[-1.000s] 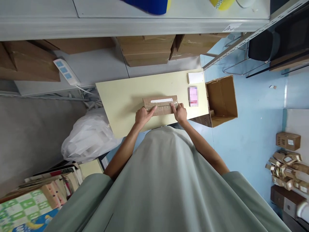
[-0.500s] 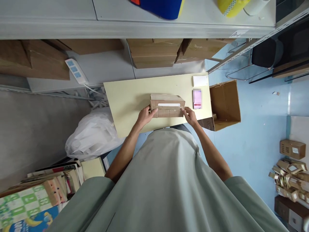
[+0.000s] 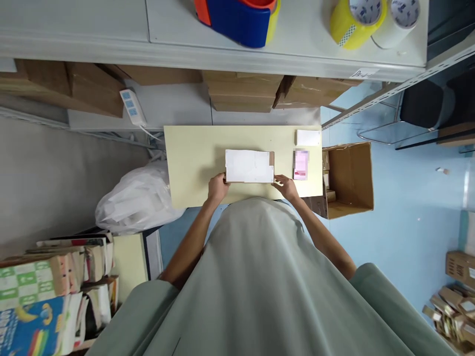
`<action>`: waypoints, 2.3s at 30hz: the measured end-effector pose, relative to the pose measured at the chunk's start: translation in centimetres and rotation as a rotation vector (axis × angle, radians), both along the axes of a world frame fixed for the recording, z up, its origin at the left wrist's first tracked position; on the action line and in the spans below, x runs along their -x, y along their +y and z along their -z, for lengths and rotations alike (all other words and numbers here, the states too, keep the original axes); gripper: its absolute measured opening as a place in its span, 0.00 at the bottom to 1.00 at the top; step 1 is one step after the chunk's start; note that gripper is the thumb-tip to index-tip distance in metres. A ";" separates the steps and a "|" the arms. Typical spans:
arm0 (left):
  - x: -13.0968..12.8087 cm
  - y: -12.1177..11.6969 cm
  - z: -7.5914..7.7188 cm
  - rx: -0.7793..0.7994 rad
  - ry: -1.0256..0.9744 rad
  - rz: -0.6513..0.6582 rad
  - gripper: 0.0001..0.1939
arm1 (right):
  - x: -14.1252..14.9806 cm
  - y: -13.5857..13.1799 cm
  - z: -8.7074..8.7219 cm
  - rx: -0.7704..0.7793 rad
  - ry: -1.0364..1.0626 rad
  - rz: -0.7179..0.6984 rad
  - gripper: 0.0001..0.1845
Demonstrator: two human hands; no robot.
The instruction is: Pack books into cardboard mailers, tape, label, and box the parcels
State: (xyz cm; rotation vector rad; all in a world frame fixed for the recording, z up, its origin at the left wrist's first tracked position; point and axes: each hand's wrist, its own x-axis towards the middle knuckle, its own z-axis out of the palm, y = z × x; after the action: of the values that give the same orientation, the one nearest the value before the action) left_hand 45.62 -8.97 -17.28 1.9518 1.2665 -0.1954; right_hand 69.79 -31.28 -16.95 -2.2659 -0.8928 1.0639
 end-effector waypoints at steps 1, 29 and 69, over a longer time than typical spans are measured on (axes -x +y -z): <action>0.1 -0.3 0.0 0.010 0.008 -0.021 0.15 | -0.4 -0.1 0.2 -0.003 0.015 -0.025 0.20; -26.8 -4.9 -0.8 -0.177 -0.111 0.242 0.37 | -24.9 -3.1 8.7 -0.285 -0.123 0.452 0.34; -37.0 -8.0 4.8 -0.069 -0.075 -0.124 0.09 | -23.7 -0.4 8.3 -0.157 -0.252 0.442 0.21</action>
State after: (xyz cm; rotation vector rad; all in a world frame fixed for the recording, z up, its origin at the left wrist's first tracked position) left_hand 82.63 -16.96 -22.09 1.9126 1.3555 -0.0167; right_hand 93.45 -31.67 -25.25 -2.3417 -0.5045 0.5053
